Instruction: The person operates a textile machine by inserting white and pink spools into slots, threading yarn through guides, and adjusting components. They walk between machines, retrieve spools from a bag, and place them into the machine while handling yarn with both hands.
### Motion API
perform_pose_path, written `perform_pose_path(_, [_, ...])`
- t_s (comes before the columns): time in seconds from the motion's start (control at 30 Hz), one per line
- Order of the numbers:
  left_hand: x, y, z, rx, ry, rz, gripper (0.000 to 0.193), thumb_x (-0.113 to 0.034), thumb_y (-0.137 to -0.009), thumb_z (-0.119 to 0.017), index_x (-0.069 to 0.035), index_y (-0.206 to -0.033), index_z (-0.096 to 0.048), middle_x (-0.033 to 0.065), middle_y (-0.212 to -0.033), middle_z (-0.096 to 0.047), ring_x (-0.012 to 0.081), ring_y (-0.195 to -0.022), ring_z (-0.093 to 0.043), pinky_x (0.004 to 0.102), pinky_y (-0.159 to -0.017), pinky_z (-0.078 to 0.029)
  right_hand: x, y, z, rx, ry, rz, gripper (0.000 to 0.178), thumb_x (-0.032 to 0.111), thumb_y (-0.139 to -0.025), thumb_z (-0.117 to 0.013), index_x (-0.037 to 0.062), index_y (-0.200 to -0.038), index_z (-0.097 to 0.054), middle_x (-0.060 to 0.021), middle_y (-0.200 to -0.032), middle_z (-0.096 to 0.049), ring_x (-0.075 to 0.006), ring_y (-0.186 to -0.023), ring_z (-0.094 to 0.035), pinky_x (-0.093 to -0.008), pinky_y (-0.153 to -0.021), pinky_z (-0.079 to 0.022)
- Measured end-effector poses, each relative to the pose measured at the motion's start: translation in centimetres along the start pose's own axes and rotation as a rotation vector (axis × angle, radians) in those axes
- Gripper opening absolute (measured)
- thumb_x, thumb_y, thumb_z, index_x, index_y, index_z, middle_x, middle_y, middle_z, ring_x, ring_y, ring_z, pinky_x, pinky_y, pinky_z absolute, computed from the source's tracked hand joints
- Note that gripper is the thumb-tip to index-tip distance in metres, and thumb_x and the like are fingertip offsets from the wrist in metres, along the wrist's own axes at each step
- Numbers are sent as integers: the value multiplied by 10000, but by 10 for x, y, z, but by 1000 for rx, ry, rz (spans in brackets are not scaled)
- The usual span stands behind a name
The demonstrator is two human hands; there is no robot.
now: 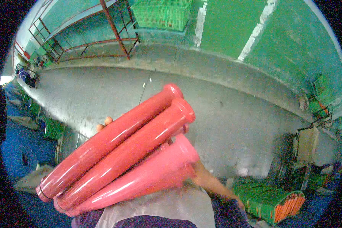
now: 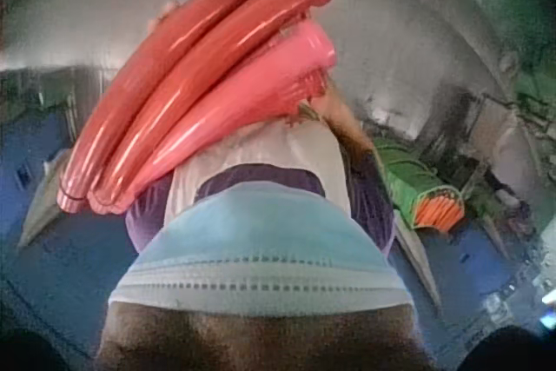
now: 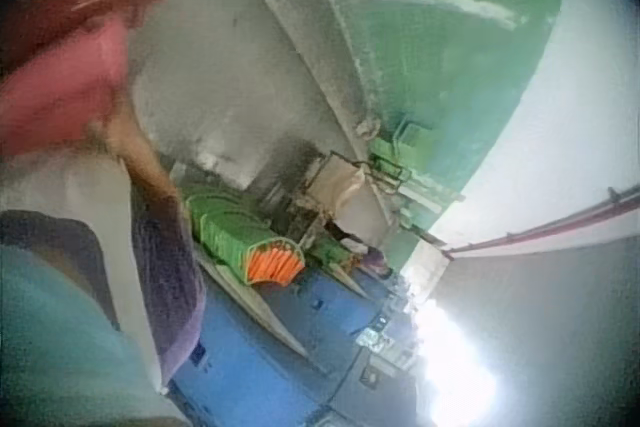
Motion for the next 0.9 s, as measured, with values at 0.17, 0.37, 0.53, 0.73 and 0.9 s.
perform_pose_path(0.17, [68,-122,94,50,31,10,485,-405,-983,-323,-179,-1408,-378,113,-1461,-340,367,-1388,-200,600,-1131,-111,51,-105,59,-209,-84,-311,661,195,-716,-785,32,-1268,-460,-96,-1245,-546,-189,-1127,-524,-360,-956,-424])
perform_pose_path(0.37, [139,-226,230,5,26,12,482,-405,-985,-317,-189,-1413,-369,85,-1459,-353,318,-1389,-220,554,-1146,-138,70,-262,148,-353,-82,-350,587,168,-731,-760,20,-1231,-492,-106,-1186,-575,-201,-1104,-538,-364,-928,-438])
perform_pose_path(0.53, [140,-347,332,-181,33,243,537,-466,-959,-391,-147,-1390,-391,78,-1412,-422,175,-1326,-372,351,-1148,-278,122,-427,232,-123,200,114,483,206,-792,-697,3,-1199,-532,-101,-1110,-618,-203,-1041,-574,-379,-882,-465])
perform_pose_path(0.73, [139,-449,449,-519,200,347,509,-382,-931,-520,-132,-1363,-420,100,-1337,-494,209,-1230,-478,359,-1085,-374,150,-601,306,-59,-155,-204,467,291,-877,-558,1,-1240,-513,-79,-1177,-594,-208,-1055,-563,-355,-934,-431])
perform_pose_path(0.9, [203,-543,603,-577,-72,495,479,-350,-935,-520,-110,-1341,-438,111,-1309,-510,216,-1200,-495,357,-1059,-388,125,-749,352,-56,-305,-325,558,432,-920,-457,162,-1405,-397,-53,-1342,-474,-217,-1087,-529,-411,-856,-499])
Point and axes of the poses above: each hand's wrist, its own y-axis away from the middle knuckle, its own z-axis out of the back of the hand, x = y × z, the point moved 1 cm from there along -y, towards the middle knuckle
